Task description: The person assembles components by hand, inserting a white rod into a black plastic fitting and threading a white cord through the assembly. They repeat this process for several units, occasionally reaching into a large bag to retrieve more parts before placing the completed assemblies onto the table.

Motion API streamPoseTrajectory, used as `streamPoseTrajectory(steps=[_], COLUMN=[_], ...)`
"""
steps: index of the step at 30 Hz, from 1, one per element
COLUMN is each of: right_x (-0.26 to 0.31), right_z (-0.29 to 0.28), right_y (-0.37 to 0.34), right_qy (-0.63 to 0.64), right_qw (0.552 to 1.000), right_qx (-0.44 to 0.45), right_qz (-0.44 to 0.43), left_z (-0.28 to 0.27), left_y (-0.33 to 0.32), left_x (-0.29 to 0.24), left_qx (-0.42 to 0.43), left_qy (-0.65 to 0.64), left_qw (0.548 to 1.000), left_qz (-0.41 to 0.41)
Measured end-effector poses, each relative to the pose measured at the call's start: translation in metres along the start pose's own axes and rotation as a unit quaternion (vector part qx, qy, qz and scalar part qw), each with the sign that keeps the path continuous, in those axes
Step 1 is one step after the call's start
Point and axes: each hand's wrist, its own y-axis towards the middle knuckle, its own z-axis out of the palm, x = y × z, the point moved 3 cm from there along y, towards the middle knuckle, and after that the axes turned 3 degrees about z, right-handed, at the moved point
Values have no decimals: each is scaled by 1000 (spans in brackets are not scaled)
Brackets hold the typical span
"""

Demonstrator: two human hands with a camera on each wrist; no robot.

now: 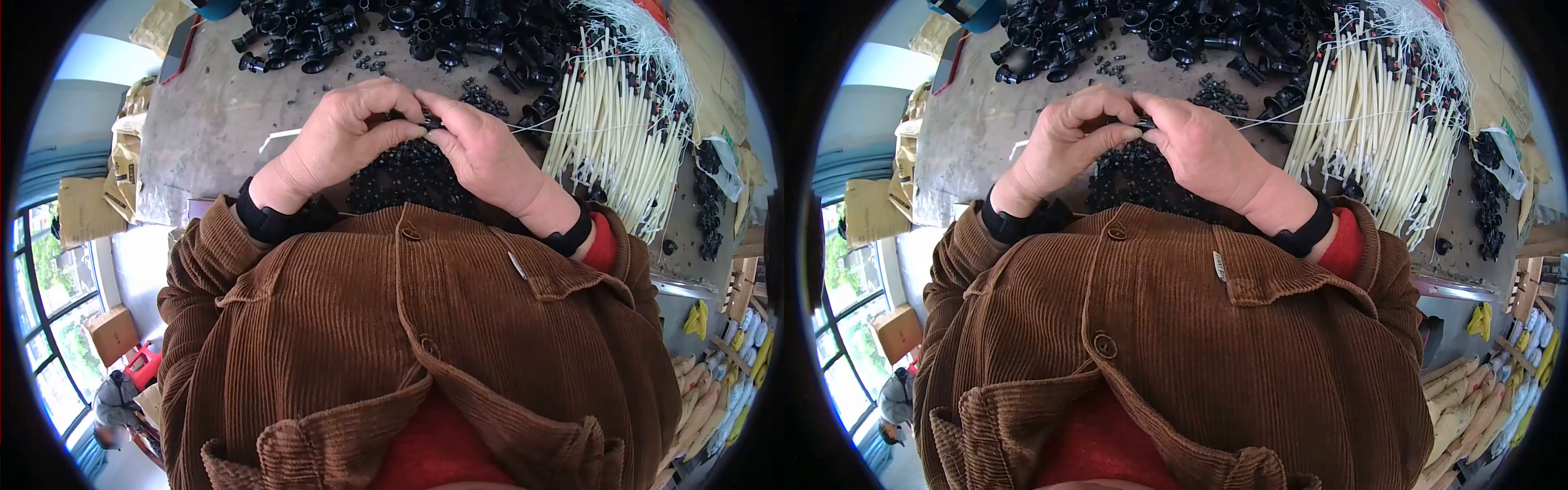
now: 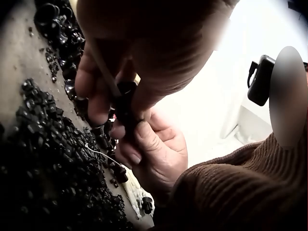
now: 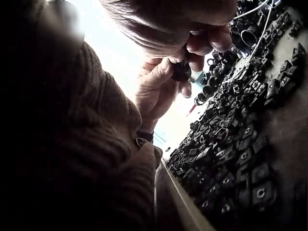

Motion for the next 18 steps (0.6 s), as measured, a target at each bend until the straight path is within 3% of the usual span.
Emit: streamPoseTrajectory(steps=[3, 8, 12, 15, 18], right_x=[3, 5, 11, 18, 14], right_z=[-3, -12, -19, -21, -19], right_y=[0, -4, -5, -3, -5], right_qy=[-3, -54, -37, -25, -6], right_qw=[1000, 998, 999, 997, 998], right_qx=[17, -6, -2, -26, -46], right_qz=[11, -18, 2, -64, -52], left_z=[-1, -9, -22, -18, -13], left_y=[1, -5, -7, -3, 6], left_x=[-10, -21, -40, -38, -28], left_qx=[-21, -39, -21, 58, 27], left_qy=[111, 142, 257, 18, 1], left_qw=[989, 980, 961, 989, 996], left_qz=[100, 132, 102, -132, -81])
